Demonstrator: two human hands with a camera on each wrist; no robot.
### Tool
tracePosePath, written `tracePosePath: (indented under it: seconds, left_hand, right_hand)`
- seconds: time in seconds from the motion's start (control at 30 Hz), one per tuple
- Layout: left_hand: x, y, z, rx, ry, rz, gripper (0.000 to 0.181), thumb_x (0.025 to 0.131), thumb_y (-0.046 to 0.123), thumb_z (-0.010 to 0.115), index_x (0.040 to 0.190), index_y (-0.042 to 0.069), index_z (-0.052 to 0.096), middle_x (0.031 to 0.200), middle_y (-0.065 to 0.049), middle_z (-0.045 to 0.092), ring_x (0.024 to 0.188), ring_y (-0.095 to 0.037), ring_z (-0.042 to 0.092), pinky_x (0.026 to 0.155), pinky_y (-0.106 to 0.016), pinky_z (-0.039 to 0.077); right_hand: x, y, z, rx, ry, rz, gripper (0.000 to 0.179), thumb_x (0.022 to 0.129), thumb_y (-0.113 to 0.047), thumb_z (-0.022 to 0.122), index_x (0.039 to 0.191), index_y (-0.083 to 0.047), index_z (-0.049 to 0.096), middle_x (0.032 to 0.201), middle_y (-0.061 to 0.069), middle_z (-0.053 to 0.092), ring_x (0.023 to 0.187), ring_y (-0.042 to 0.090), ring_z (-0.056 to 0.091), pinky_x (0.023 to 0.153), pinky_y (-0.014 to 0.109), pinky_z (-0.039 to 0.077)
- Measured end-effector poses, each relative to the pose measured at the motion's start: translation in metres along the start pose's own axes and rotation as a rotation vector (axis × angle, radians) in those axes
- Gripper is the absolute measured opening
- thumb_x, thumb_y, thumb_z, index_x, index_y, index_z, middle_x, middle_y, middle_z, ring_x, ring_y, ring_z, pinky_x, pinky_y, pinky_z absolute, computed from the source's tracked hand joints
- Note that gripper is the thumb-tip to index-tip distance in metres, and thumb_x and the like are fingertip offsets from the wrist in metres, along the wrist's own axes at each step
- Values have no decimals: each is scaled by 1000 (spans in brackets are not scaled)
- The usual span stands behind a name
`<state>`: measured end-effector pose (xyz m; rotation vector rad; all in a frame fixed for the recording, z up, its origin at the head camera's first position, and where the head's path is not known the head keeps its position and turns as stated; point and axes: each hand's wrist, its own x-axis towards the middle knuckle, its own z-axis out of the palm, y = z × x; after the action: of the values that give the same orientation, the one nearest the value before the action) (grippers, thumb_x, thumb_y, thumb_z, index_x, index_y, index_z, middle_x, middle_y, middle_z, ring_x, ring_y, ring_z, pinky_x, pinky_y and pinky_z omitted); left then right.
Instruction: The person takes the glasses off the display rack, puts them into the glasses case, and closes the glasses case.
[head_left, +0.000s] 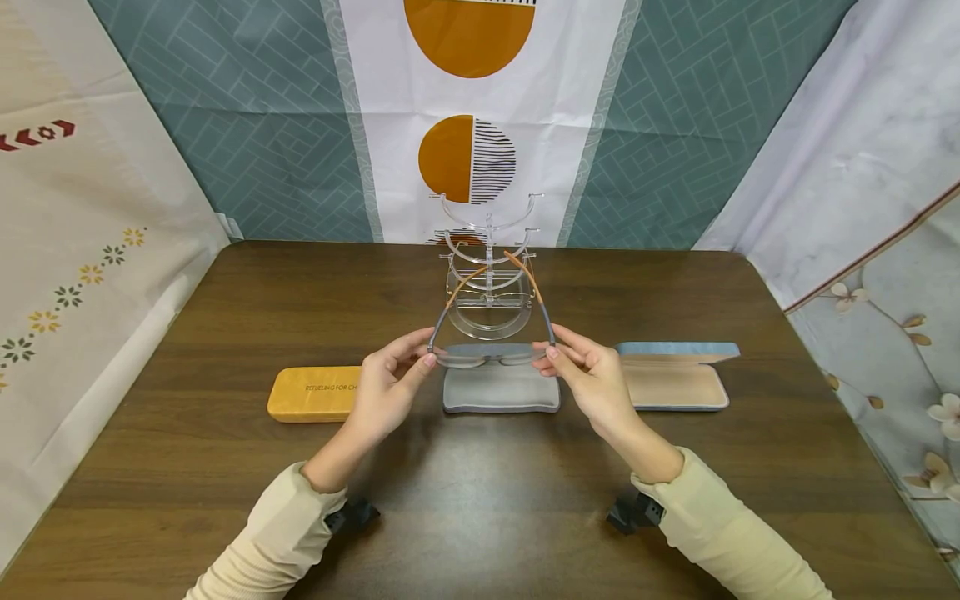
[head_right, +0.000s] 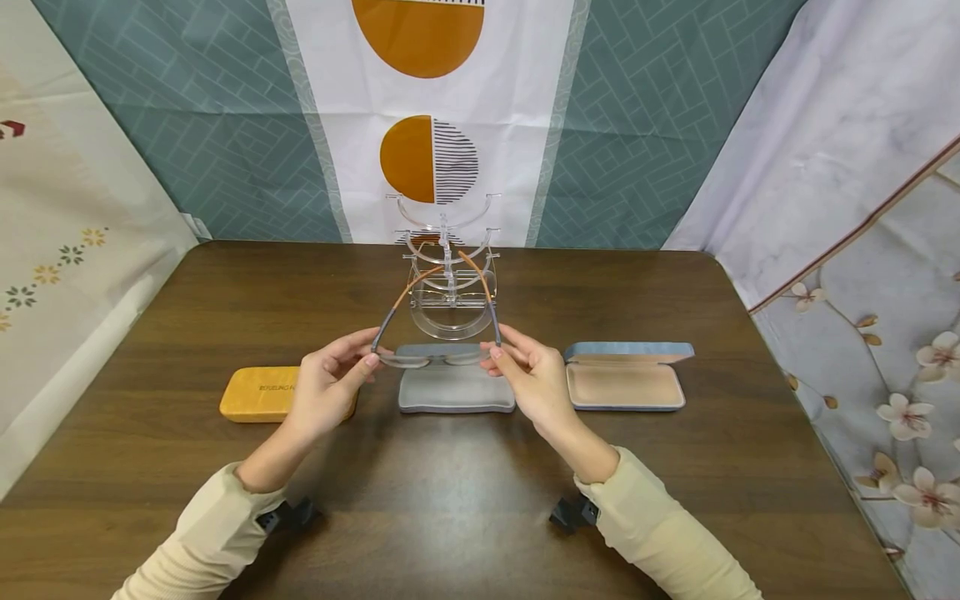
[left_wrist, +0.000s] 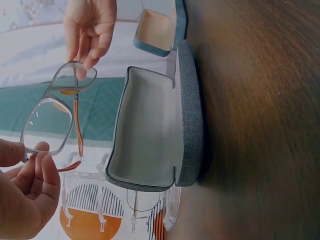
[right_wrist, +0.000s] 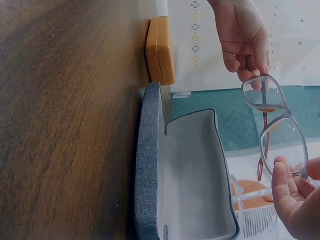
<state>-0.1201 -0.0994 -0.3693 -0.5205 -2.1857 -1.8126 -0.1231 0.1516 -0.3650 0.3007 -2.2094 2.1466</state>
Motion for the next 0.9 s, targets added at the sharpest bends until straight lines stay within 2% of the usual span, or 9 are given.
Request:
tracePosePath:
  seconds: [0.13,0.57,0.9]
  left_hand:
    - [-1,-2,1,-1,-7,13,30,83,-10,57,113,-14,55,86,-22,65,68,-3,57,62,-15,48]
    - [-1,-2,3,-7,-11,-6,28,84,-9,57,112,-11,58,86,-22,65,68,-5,57,60,-17,48]
    - [-2,-1,5,-3,-11,8,25,84,-9,57,109,-12,60,85,-21,66,69,-4,57,60,-18,49]
  right_hand:
    - [0,0,0,9,-3,-1,40,91,0,52,129,8,44,105,31,58,75,12,65,71,27,52]
    - [0,0,-1,17,1,-5,39,91,0,52,128,9,45,103,26,62,74,12,65,70,28,53]
    - [1,0,-3,22,-6,-31,37,91,1,52,126,10,45,102,24,63,74,12,65,70,29,53]
